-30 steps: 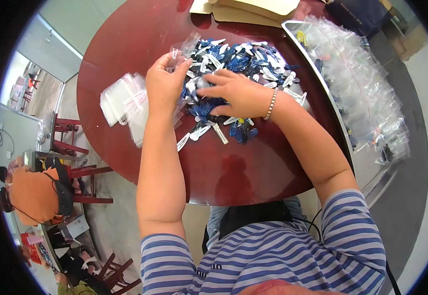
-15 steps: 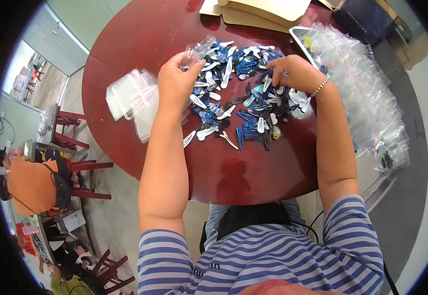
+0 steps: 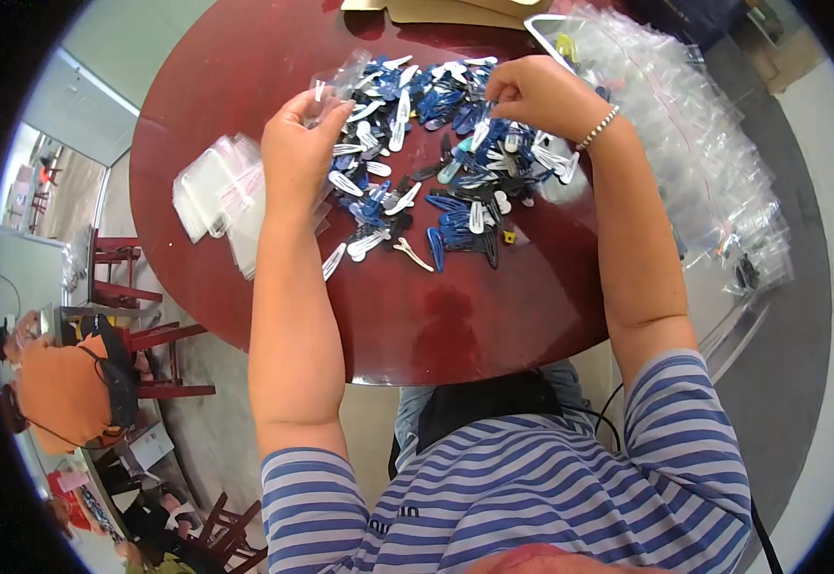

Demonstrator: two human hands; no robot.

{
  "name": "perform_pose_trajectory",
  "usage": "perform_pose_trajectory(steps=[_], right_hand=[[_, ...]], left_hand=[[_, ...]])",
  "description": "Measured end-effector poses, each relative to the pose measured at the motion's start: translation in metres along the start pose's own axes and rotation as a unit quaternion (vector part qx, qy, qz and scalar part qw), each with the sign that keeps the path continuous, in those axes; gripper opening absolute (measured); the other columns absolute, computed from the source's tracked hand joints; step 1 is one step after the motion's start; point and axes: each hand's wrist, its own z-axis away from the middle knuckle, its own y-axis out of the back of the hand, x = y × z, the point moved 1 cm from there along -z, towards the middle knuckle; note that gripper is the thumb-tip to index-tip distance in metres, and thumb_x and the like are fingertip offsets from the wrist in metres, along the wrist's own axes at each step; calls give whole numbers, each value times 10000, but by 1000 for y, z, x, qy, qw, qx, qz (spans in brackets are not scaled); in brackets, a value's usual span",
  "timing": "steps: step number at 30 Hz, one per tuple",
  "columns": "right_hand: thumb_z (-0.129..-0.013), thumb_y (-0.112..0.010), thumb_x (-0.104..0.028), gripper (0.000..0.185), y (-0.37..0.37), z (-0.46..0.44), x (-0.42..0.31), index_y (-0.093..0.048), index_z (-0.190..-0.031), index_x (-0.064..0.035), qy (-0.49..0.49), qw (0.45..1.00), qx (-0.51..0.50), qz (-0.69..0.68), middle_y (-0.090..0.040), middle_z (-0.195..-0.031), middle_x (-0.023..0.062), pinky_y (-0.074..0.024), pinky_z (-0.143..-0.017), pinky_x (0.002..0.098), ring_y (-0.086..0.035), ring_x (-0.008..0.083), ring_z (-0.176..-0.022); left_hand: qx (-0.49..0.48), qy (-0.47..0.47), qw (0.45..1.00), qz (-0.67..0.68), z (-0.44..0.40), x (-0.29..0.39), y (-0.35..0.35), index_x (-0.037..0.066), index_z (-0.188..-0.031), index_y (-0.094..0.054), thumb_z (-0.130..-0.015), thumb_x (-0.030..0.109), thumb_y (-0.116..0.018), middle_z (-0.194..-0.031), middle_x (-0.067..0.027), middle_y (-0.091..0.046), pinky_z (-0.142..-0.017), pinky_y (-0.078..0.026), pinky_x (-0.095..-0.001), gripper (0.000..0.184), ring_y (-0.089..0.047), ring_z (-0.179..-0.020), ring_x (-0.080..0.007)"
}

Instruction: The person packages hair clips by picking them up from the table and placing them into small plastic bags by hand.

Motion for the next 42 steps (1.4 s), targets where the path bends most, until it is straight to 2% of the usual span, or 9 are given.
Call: perform_pose_trajectory(steps=[4,11,14,18,28,32,36,39,42], right_hand=[[-746,-693,-65,124,9,14,-38,-644,-830,12,66,991,-70,-97,-649,-698,96,-495,-601,280,-617,158,-616],[-674,-712,-124,174,-12,80,-77,-653,-793,-12,-30,975,-205,-79,-650,-757,144,-500,-654,389,-633,320,-722],[-724,-682,-88,147,-36,90,-66,-646,-843,-10,1,985,-132,-111,-641,-847,152,-498,-702,388,-626,323,-798],[-765,-654,-80,110,-30,88,-64,-640,-847,-8,12,983,-142,-118,-640,-840,152,-497,-722,390,-622,328,-800],[-809,-628,-54,67,-65,7,-83,-588,-832,-5,150,981,30,-116,-563,-781,109,-482,-628,331,-574,256,-670],[-784,-649,-55,85,-71,0,-77,-619,-850,-10,58,993,-50,-86,-630,-769,124,-492,-632,325,-613,250,-676],[-791,-639,-45,105,-58,16,-76,-645,-885,2,26,977,-125,-168,-658,-761,74,-490,-633,276,-601,138,-661],[-790,-633,-33,103,-57,17,-72,-649,-885,5,17,970,-145,-197,-656,-786,59,-487,-643,265,-585,126,-677],[-791,-630,-22,84,-65,13,-68,-648,-870,0,45,984,-70,-159,-641,-817,78,-489,-657,270,-591,166,-698]], left_hand=[[-8,2,1000,-5,-2,-2,0,-22,-974,-674,-770,184,-742,-865,-59,-690,-729,-465,-244,298,-602,-789,-95],[-10,-25,1000,-15,-3,-6,0,-4,-1003,-682,-762,211,-742,-846,-50,-699,-693,-470,-259,328,-610,-747,-99],[-5,-24,999,-30,1,-5,-5,3,-998,-682,-760,240,-738,-862,-68,-706,-701,-477,-275,341,-626,-747,-126],[-17,-21,997,-69,5,-1,-6,6,-1038,-678,-736,251,-749,-920,-105,-712,-749,-491,-294,395,-663,-826,-181],[-16,-43,994,-102,7,8,-7,2,-1055,-671,-732,215,-750,-961,-160,-704,-790,-511,-317,395,-684,-893,-249],[-16,-50,993,-110,6,7,-5,19,-1041,-677,-740,214,-746,-938,-155,-706,-780,-517,-324,365,-688,-877,-261],[-17,-55,992,-112,5,7,-5,18,-1043,-675,-743,226,-743,-929,-157,-705,-772,-517,-327,371,-686,-869,-265],[-36,-27,990,-134,7,8,-7,-10,-1085,-659,-755,228,-758,-959,-100,-704,-798,-485,-287,418,-648,-874,-156],[-27,-49,989,-140,9,9,-8,13,-1054,-672,-745,223,-733,-929,-154,-705,-775,-512,-324,379,-683,-862,-261]])
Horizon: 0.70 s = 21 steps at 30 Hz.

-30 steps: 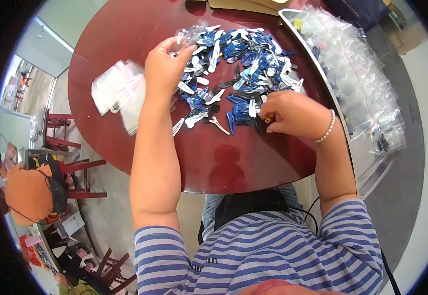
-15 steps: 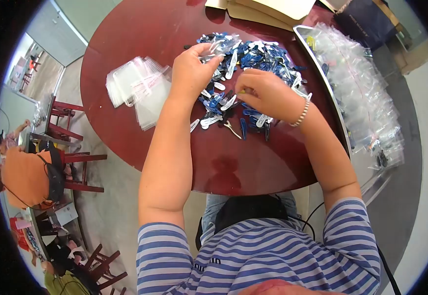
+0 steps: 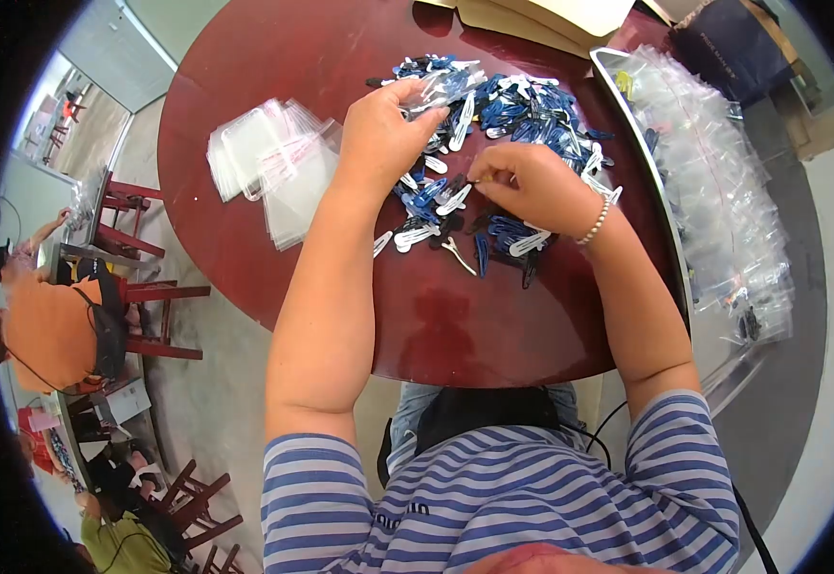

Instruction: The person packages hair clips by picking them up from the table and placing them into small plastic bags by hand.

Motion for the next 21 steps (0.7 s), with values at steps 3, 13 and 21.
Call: perform_pose_trajectory(steps=[3,13,21], right_hand=[[-789,-631,-16,70,-10,0,6,-648,-856,-6,60,993,70,79,-621,-834,95,-495,-668,286,-598,212,-718],[-786,-649,-56,123,-15,1,-2,-653,-904,-22,43,995,56,75,-609,-861,111,-507,-717,368,-618,286,-807],[-810,-627,-50,72,-18,-2,-5,-621,-878,-30,66,987,114,87,-582,-861,104,-501,-683,358,-599,287,-756]], left_hand=[[-5,1,1000,19,0,-1,-1,6,-1048,-673,-741,214,-733,-931,-151,-706,-777,-510,-320,375,-683,-864,-253],[3,-5,1000,26,2,2,-2,21,-1024,-682,-734,189,-738,-907,-142,-709,-751,-512,-316,340,-686,-828,-236],[-1,-2,1000,25,3,3,-1,22,-1034,-676,-727,179,-747,-916,-148,-703,-754,-513,-318,352,-684,-823,-244]])
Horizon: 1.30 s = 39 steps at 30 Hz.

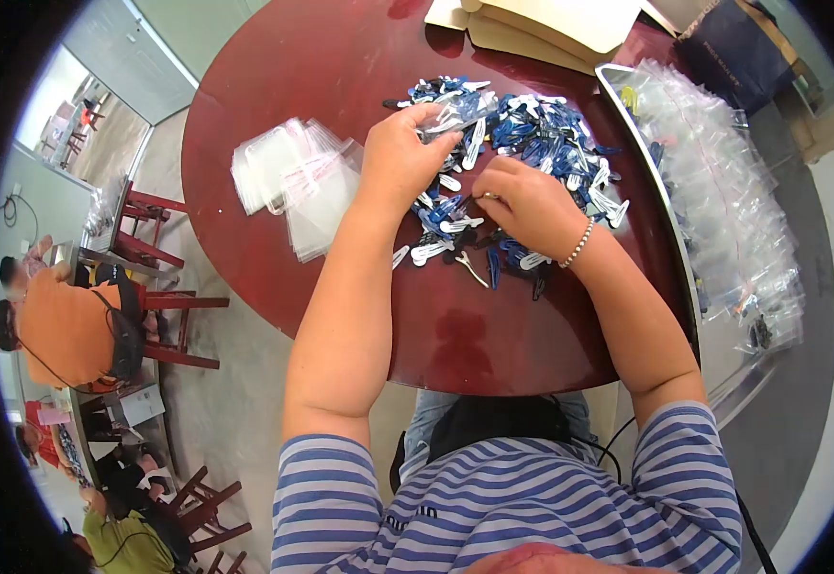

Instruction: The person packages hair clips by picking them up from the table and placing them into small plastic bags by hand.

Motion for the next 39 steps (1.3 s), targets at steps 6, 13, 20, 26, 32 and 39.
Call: perform_pose_trajectory(steps=[6,13,20,26,32,39], right_hand=[[-826,-648,-14,77,27,-10,-2,-621,-897,-16,-35,971,228,-59,-597,-856,68,-473,-635,265,-575,137,-713],[-797,-695,-36,153,35,-7,1,-678,-944,4,-8,974,226,-11,-670,-861,78,-487,-718,283,-609,161,-755],[-833,-673,-50,137,38,-6,12,-684,-961,-2,-17,957,287,-34,-682,-854,72,-488,-710,264,-612,125,-762],[-819,-676,-113,241,33,-19,65,-664,-1039,-16,-179,962,205,-12,-681,-905,106,-506,-697,276,-635,169,-787],[-759,-658,-63,328,23,-45,78,-644,-1085,-31,-69,989,84,101,-661,-1009,151,-511,-811,362,-635,301,-897],[-751,-658,-63,276,16,-43,67,-667,-1026,-34,-79,994,25,75,-657,-1012,148,-502,-800,374,-627,314,-896]], left_hand=[[-35,-30,998,-30,0,-3,-6,34,-1041,-681,-692,166,-761,-1006,-135,-688,-830,-501,-354,381,-646,-959,-285],[-96,-156,980,-74,4,5,-15,66,-1084,-670,-691,113,-771,-983,-100,-680,-782,-506,-316,409,-649,-897,-208],[-133,-6,991,24,5,6,-14,38,-1080,-671,-721,155,-784,-980,-69,-686,-783,-492,-292,394,-632,-862,-135],[6,101,978,182,-10,-17,4,-24,-1093,-645,-782,132,-752,-1006,-82,-677,-815,-467,-250,365,-611,-909,-115],[52,96,972,207,-12,-16,7,-74,-1089,-630,-769,130,-752,-977,-114,-683,-791,-490,-258,399,-631,-874,-129],[37,82,986,143,-11,-18,4,-30,-1057,-664,-769,199,-742,-926,-85,-699,-768,-480,-266,376,-631,-843,-116]])
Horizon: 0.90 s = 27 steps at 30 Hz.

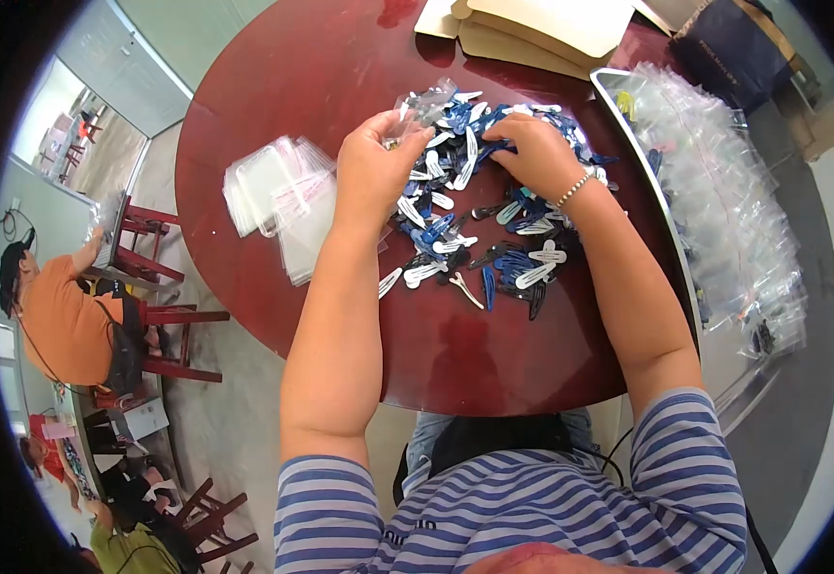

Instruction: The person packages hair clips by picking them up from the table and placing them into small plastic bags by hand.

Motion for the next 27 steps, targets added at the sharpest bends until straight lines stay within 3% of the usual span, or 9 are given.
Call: perform_pose_trajectory(steps=[2,5,6,9,10,12,16,26,27], right_hand=[[-753,-661,-81,241,1,6,4,-685,-991,-45,-12,1000,6,-20,-664,-1001,145,-491,-821,388,-617,332,-931],[-785,-688,-88,186,12,6,6,-696,-947,3,-11,997,73,-31,-684,-812,126,-509,-686,324,-643,237,-696],[-785,-688,-88,186,12,5,10,-696,-947,3,-12,997,75,-31,-684,-812,126,-509,-686,324,-643,237,-696],[-817,-706,-125,195,21,2,14,-697,-956,12,-90,971,85,-205,-675,-786,22,-478,-630,233,-590,80,-673],[-817,-706,-125,195,24,2,12,-697,-956,12,-91,971,86,-205,-675,-786,22,-478,-630,233,-590,80,-673],[-848,-693,-134,182,26,2,13,-693,-971,0,-213,905,74,-360,-656,-808,-17,-462,-631,193,-567,49,-686],[-872,-673,-121,123,30,3,15,-674,-968,-43,-245,841,39,-481,-650,-872,-24,-489,-681,190,-588,46,-775],[-872,-658,-72,112,17,2,27,-662,-974,-28,-237,848,34,-473,-656,-876,-4,-493,-688,189,-599,60,-752],[-851,-671,-52,117,16,2,25,-665,-956,-3,-229,842,38,-488,-655,-831,4,-458,-630,185,-584,55,-708]], left_hand=[[-4,7,1000,9,3,0,-2,-21,-1047,-671,-765,214,-741,-912,-81,-703,-765,-478,-269,373,-631,-837,-113],[-15,-1,1000,4,1,0,-3,-11,-1032,-678,-764,211,-739,-900,-73,-705,-767,-477,-267,354,-635,-823,-117],[-16,-2,1000,4,2,1,-4,-11,-1032,-678,-764,211,-739,-900,-73,-705,-767,-477,-267,354,-635,-823,-117],[-23,-13,999,-32,5,3,-5,6,-1028,-685,-765,212,-738,-889,-64,-705,-760,-477,-270,339,-637,-809,-122],[-27,-11,999,-30,5,3,-6,12,-1028,-686,-762,214,-740,-882,-64,-705,-757,-478,-273,338,-639,-803,-126],[-33,-9,999,-28,5,2,-6,18,-1027,-688,-760,216,-741,-876,-64,-704,-754,-479,-276,336,-640,-797,-130],[-43,-15,997,-60,5,-1,-7,11,-1031,-685,-751,225,-748,-875,-80,-702,-756,-483,-285,358,-645,-804,-147],[-43,-17,997,-66,4,-4,-8,-3,-1055,-676,-741,226,-754,-935,-119,-705,-786,-495,-305,395,-667,-864,-201],[-43,-17,997,-66,4,-5,-8,-3,-1055,-676,-741,226,-754,-935,-119,-705,-786,-495,-305,395,-667,-864,-201]])
